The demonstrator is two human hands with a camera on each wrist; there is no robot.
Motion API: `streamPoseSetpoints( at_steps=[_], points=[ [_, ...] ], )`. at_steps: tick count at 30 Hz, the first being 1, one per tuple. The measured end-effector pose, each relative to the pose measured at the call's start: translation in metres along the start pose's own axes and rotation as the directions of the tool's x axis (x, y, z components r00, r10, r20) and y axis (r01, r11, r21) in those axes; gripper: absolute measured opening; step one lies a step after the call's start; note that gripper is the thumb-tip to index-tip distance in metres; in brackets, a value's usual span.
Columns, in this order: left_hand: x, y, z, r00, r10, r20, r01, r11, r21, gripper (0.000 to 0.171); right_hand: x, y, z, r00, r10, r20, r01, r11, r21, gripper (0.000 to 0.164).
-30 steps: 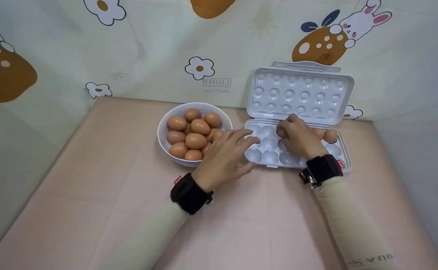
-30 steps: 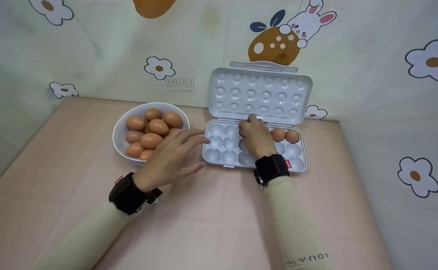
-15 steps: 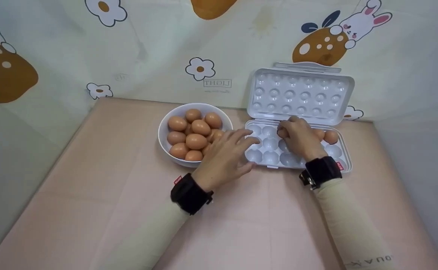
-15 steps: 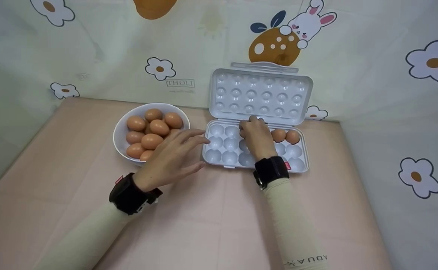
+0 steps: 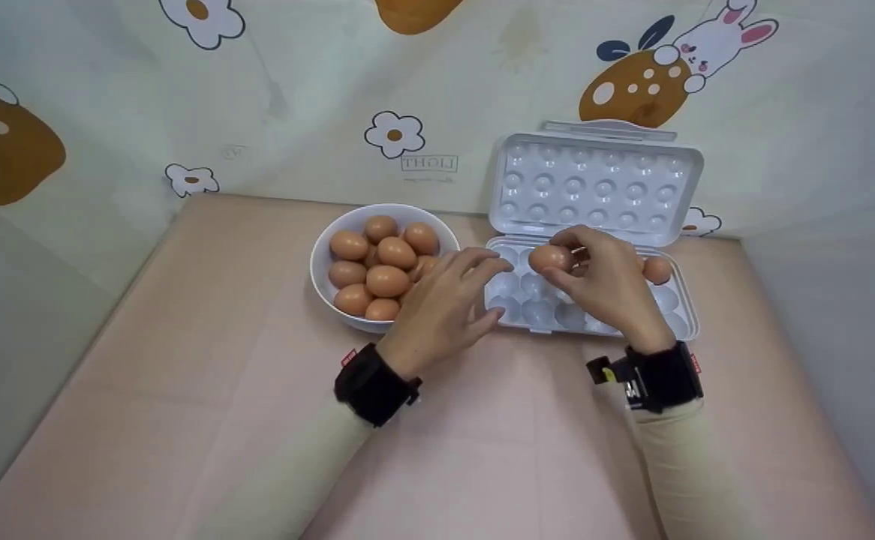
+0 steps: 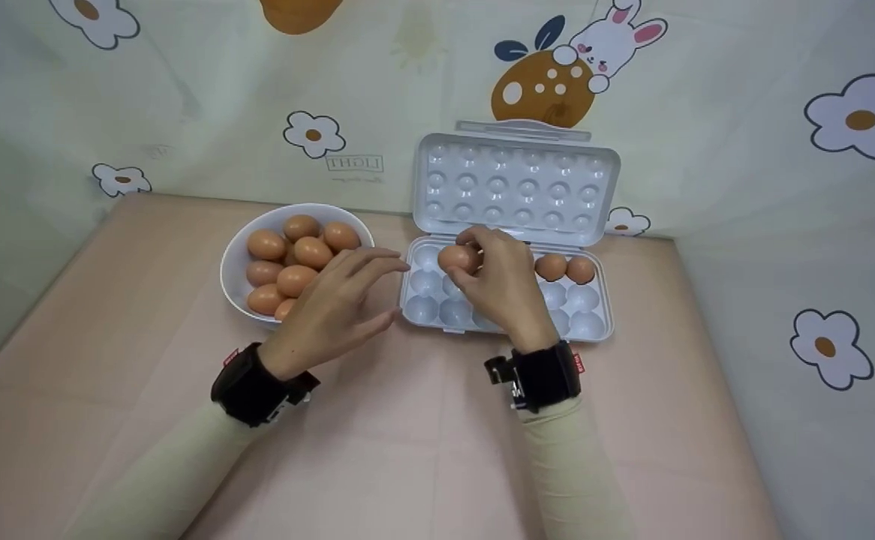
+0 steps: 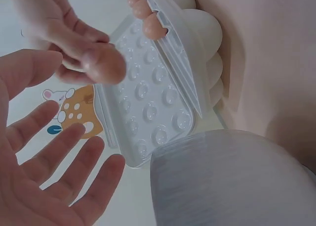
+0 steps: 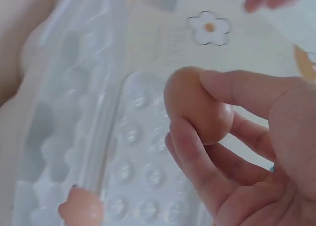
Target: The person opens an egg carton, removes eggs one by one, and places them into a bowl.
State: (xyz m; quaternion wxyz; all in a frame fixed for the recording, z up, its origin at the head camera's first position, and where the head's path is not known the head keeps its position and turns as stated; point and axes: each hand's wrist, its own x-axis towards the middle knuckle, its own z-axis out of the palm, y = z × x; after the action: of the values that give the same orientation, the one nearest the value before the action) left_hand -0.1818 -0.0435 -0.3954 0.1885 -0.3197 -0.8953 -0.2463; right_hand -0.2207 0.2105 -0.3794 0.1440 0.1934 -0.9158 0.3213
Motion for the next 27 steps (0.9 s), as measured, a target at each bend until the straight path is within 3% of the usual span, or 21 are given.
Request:
streamPoseSetpoints(
  at_steps=[6, 12, 17, 23, 27],
  points=[
    [0.002, 0.0, -0.003, 0.999, -0.002, -0.042, 0.0, 1.0, -0.028, 0.051, -0.008, -0.026, -0.008, 0.999, 0.03, 0.033, -0.033, 0.995, 0.096, 0.035],
    [0.003, 0.002, -0.004, 0.999, 0.003, -0.041, -0.004, 1.0, -0.026, 0.052, -0.015, -0.043, -0.008, 0.996, 0.039, 0.076, -0.054, 0.978, 0.2, 0.038],
    [0.002, 0.002, -0.003, 0.998, 0.017, -0.064, -0.018, 1.0, -0.016, 0.052, -0.017, -0.05, -0.001, 0.996, 0.005, 0.086, -0.028, 0.963, 0.27, 0.033],
    [0.001, 0.003, 0.0, 0.991, 0.053, -0.122, -0.062, 0.995, -0.073, 0.044, -0.022, -0.055, 0.007, 0.992, 0.002, 0.124, -0.042, 0.946, 0.322, 0.031],
    [0.001, 0.005, 0.0, 0.992, 0.07, -0.107, -0.083, 0.99, -0.118, 0.042, -0.024, -0.054, 0.009, 0.993, 0.0, 0.114, -0.039, 0.939, 0.342, 0.031]
  ],
)
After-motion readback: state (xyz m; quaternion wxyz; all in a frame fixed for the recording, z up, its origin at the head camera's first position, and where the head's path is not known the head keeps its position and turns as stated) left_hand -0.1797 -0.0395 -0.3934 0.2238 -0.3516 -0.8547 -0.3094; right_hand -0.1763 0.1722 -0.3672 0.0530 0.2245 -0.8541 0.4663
